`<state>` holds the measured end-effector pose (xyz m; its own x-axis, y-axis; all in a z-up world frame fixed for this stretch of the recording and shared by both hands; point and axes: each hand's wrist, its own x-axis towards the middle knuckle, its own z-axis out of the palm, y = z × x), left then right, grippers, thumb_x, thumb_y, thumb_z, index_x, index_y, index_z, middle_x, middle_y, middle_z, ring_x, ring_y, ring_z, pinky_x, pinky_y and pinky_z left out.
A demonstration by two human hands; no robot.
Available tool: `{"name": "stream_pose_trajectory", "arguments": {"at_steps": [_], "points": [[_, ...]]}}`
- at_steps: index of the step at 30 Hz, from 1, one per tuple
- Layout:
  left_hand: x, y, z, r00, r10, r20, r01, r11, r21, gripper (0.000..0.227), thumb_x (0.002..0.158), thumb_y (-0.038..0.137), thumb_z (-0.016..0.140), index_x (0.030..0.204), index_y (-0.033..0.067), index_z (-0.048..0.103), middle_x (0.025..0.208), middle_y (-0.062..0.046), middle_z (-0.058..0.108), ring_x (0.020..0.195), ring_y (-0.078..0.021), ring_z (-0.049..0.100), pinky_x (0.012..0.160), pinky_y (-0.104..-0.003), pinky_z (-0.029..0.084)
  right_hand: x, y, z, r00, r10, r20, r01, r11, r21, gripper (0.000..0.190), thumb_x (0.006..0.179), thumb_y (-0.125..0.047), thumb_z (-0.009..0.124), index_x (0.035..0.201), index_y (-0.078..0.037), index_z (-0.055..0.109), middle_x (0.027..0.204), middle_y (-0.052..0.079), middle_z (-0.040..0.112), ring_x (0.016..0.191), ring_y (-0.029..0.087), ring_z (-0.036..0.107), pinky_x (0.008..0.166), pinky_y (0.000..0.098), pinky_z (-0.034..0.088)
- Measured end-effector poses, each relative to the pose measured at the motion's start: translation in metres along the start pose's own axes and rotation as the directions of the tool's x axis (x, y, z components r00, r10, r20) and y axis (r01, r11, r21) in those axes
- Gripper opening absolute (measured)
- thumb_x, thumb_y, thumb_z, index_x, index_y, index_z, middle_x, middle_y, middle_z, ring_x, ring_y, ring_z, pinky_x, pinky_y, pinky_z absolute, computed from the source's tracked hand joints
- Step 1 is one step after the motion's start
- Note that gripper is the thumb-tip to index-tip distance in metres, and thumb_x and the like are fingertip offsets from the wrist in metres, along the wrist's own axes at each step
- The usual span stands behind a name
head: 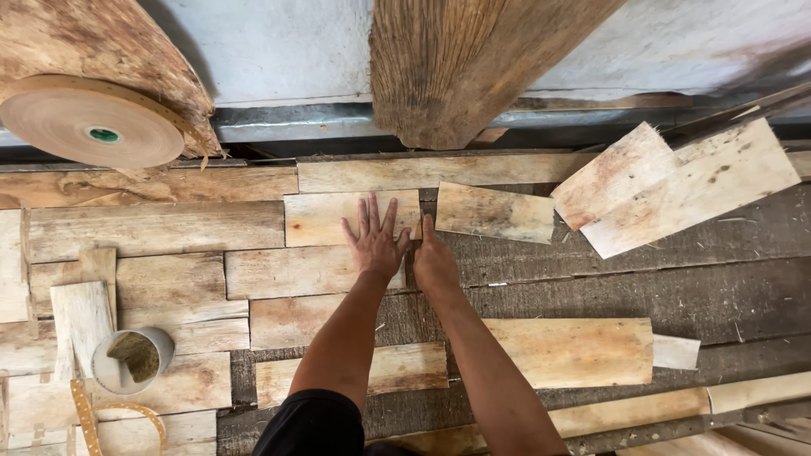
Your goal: Cutting and fitting bark or wooden veneer panels on a layout table to construct a mosaic or wall panel design.
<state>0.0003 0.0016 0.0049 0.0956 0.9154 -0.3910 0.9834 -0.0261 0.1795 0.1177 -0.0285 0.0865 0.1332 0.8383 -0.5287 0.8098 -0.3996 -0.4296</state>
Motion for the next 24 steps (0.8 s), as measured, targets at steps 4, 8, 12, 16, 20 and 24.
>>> {"name": "stream_pose_trajectory", "arguments": {"at_steps": [4,8,12,16,20,24], "points": [[-0.002,0.0,-0.004,1.0,-0.001,0.006,0.001,1.0,-0.011,0.073,0.101,0.069,0.016,0.165,0.0382,-0.002,0.173,-0.007,-0.012,0.159,-0.0271,-0.011,0.121,-0.067,-0.007,-0.009,0.022,0.025,0.996,-0.068,-0.057,0.067,0.997,-0.029,0.076,0.1,-0.012,0.054,0.164,-0.005,0.013,0.081,0.018,0.071,0.064,0.033,0.07,0.057,0.0462,0.057],[0.002,-0.001,0.002,0.999,0.006,-0.031,-0.008,0.999,-0.048,0.071,0.101,0.069,0.015,0.165,0.0393,0.001,0.173,-0.007,-0.009,0.159,-0.0267,-0.009,0.121,-0.066,-0.007,-0.035,0.037,0.033,0.993,-0.097,-0.073,0.098,0.995,0.002,0.075,0.1,-0.012,0.054,0.164,-0.006,0.015,0.089,0.021,0.071,0.072,0.036,0.071,0.061,0.0477,0.057],[0.003,-0.002,0.014,0.997,0.007,-0.081,-0.012,0.998,-0.062,0.071,0.101,0.069,0.017,0.165,0.0396,0.004,0.174,-0.007,-0.006,0.159,-0.0267,-0.007,0.121,-0.066,-0.006,-0.039,0.064,0.054,0.999,-0.021,-0.031,0.019,0.998,-0.064,0.067,0.105,-0.02,0.051,0.163,-0.009,0.019,0.102,0.025,0.07,0.084,0.039,0.069,0.07,0.0488,0.059],[0.002,-0.002,0.019,0.996,0.0,-0.087,-0.005,0.999,-0.051,0.072,0.101,0.069,0.018,0.165,0.0387,0.005,0.173,-0.006,-0.006,0.159,-0.0268,-0.007,0.122,-0.066,-0.007,-0.04,0.082,0.064,0.991,-0.062,-0.116,0.066,0.997,0.03,0.059,0.1,-0.017,0.056,0.154,-0.007,0.034,0.124,0.027,0.057,0.094,0.041,0.069,0.074,0.0491,0.062],[0.001,-0.006,0.022,0.987,0.009,-0.161,-0.023,0.996,-0.085,0.076,0.101,0.07,0.023,0.166,0.0329,0.008,0.174,-0.007,-0.001,0.16,-0.0267,-0.004,0.123,-0.064,-0.007,-0.039,0.077,0.059,0.974,-0.148,-0.173,0.141,0.989,-0.051,0.058,0.096,-0.02,0.064,0.149,-0.008,0.043,0.123,0.023,0.056,0.112,0.041,0.061,0.092,0.0499,0.056],[0.005,-0.01,0.033,0.973,0.019,-0.23,-0.043,0.994,-0.099,0.085,0.1,0.071,0.029,0.166,0.0213,0.01,0.174,-0.008,0.004,0.16,-0.0264,0.0,0.124,-0.061,-0.005,-0.039,0.071,0.053,0.989,-0.088,-0.116,0.088,0.996,-0.006,0.064,0.094,-0.024,0.07,0.148,-0.009,0.04,0.127,0.023,0.053,0.115,0.041,0.059,0.095,0.0503,0.054]]}}
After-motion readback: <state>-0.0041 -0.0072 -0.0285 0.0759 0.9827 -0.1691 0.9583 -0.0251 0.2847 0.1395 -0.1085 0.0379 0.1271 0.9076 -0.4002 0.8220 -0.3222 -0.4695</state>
